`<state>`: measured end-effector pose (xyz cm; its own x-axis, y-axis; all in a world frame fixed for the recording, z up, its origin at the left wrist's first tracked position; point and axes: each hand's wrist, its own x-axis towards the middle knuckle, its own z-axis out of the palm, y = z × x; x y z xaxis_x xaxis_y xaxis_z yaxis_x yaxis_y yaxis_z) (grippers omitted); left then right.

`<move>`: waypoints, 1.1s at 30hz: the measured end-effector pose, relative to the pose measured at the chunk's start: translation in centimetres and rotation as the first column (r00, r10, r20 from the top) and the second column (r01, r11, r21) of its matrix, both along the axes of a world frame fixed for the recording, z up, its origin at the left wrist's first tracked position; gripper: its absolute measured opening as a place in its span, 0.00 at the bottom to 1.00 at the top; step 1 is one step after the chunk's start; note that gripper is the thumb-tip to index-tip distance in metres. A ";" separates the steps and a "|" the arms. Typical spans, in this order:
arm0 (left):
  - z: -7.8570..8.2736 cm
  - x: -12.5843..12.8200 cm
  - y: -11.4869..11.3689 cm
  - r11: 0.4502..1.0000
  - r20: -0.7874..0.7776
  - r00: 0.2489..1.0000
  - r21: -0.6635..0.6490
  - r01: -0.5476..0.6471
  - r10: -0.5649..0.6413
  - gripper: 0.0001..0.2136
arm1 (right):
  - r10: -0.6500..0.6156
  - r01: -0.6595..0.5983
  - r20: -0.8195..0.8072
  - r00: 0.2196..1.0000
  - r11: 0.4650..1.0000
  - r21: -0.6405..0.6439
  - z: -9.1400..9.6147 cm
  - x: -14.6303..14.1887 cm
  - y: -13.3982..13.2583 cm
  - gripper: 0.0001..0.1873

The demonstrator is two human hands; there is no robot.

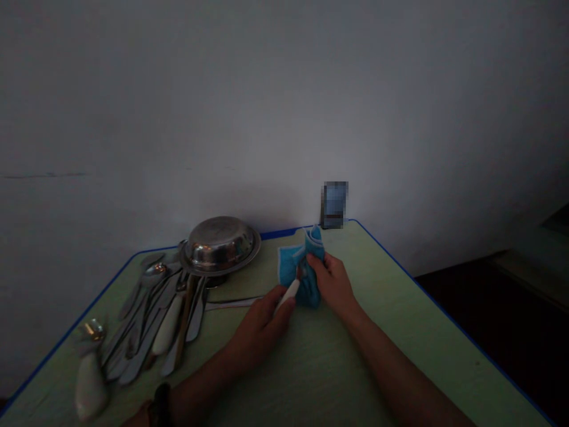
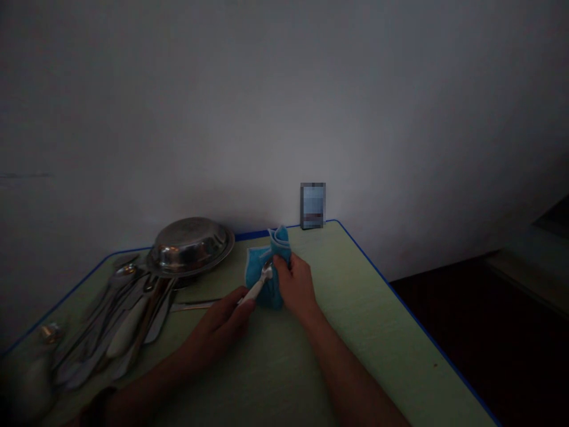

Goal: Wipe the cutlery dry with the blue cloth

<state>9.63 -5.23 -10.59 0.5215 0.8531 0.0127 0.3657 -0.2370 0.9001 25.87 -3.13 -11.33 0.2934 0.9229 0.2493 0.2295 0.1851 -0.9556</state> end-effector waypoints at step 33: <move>0.0 -0.1 0.5 0.985 0.137 0.982 -0.137 -0.109 0.128 0.12 | 0.006 0.033 -0.721 0.693 0.999 0.041 -0.8 -1.7 0.8 0.16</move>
<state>9.49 -4.71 -10.62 0.4174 0.9081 -0.0328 0.2479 -0.0790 0.9655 24.21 -2.33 -12.13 0.4137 0.9104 -0.0012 -0.5232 0.2366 -0.8187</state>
